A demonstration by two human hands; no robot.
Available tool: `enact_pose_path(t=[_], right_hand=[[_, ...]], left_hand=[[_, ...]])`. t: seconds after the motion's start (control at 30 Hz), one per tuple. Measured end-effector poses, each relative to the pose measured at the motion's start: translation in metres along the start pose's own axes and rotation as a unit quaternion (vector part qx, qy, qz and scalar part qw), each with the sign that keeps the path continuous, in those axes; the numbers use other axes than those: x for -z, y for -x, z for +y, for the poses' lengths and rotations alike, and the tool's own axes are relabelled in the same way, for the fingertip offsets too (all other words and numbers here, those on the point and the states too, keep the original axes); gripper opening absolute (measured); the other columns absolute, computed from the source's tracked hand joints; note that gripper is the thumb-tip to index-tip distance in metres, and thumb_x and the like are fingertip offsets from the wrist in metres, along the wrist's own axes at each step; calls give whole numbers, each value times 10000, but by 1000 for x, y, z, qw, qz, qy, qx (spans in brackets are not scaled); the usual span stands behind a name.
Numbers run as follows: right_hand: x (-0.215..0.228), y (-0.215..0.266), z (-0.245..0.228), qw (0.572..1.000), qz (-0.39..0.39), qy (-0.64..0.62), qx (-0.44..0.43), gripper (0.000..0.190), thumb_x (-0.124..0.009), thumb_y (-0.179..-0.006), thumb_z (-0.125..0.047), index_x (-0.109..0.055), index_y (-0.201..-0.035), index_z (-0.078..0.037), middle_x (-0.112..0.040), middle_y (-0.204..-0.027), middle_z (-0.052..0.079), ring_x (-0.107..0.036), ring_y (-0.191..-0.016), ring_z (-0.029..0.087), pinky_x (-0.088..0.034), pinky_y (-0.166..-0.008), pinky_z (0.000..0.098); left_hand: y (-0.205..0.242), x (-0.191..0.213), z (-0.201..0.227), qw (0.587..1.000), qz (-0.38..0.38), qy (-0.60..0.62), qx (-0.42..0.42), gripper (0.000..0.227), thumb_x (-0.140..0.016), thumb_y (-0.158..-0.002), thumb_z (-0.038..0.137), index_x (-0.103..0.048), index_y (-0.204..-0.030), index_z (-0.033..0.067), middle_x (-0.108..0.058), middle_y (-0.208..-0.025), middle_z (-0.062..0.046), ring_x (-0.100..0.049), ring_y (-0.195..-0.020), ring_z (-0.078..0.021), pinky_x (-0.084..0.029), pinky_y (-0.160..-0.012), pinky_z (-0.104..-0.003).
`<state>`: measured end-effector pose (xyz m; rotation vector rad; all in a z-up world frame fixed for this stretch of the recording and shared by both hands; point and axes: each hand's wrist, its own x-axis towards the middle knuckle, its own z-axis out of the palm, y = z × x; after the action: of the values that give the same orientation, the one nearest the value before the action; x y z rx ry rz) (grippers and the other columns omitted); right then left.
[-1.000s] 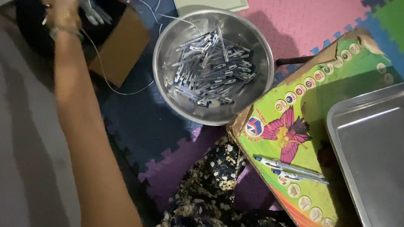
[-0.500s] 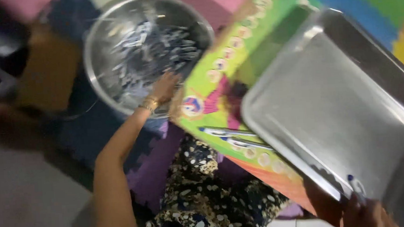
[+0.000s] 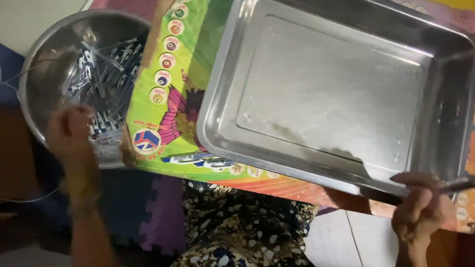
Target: Assembling ballpoint pens by inserting ink refills into pen bodies and attaching caps on a tray.
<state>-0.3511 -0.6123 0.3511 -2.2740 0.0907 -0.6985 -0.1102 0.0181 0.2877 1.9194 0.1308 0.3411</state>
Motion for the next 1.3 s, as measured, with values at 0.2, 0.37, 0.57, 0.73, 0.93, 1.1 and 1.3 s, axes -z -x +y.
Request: enact_pose_path(t=[0.2,0.37,0.57,0.73,0.93,1.1,1.3], right_hand=[[-23,-13,-15,961,-200,193,5,181,-793,-959,27,-720,-1116,-28,-666,-836,115,-571,-579,201,-503,-460,322],[-40,-6,10,950,-215,176,145,208,-704,-1050,-323,-727,-1005,-121,-707,-741,112,-738,-723,346,-629,-720,435],[-41,-13,-2,944,-191,179,201,212,-709,-1034,-267,-696,-898,-105,-633,-662,106,-679,-620,331,-594,-621,427],[-34,3,29,936,-208,200,202,209,-688,-1045,-332,-736,-977,-141,-666,-709,83,-721,-682,309,-617,-682,413],[-21,14,42,936,-217,234,146,164,-749,-990,-324,-745,-1015,-162,-706,-747,68,-741,-714,297,-635,-715,423],[-17,11,41,949,-191,209,141,154,-733,-1048,-230,-736,-1149,-115,-709,-825,88,-751,-767,329,-630,-747,434],[-17,8,36,940,-211,224,143,168,-714,-1071,-248,-741,-1140,-97,-719,-804,110,-770,-772,331,-638,-732,438]], left_hand=[[31,-54,132,840,-294,-216,-402,400,-932,-778,233,-812,-1142,116,-774,-1187,-68,-682,-1157,-285,-536,-1068,-464],[54,-80,135,834,-349,-214,-371,297,-842,-928,500,-806,-959,206,-683,-1013,-40,-709,-915,-294,-562,-836,-458],[70,-79,116,833,-325,-241,-377,187,-837,-957,402,-862,-1063,250,-708,-1014,2,-705,-925,-194,-548,-807,-335],[72,-81,111,820,-271,-238,-444,175,-808,-1036,326,-765,-969,170,-603,-970,-59,-688,-907,-317,-566,-809,-459],[64,-61,56,793,-222,-268,-500,125,-768,-1063,363,-770,-1103,244,-700,-1111,1,-754,-938,-201,-606,-866,-344],[81,-32,111,785,-286,-290,-467,160,-770,-1052,259,-721,-1156,147,-755,-1123,-83,-761,-1025,-301,-631,-829,-395],[108,-71,125,844,-375,-211,-319,375,-838,-969,343,-791,-1229,76,-757,-1149,-179,-783,-987,-358,-665,-786,-461]])
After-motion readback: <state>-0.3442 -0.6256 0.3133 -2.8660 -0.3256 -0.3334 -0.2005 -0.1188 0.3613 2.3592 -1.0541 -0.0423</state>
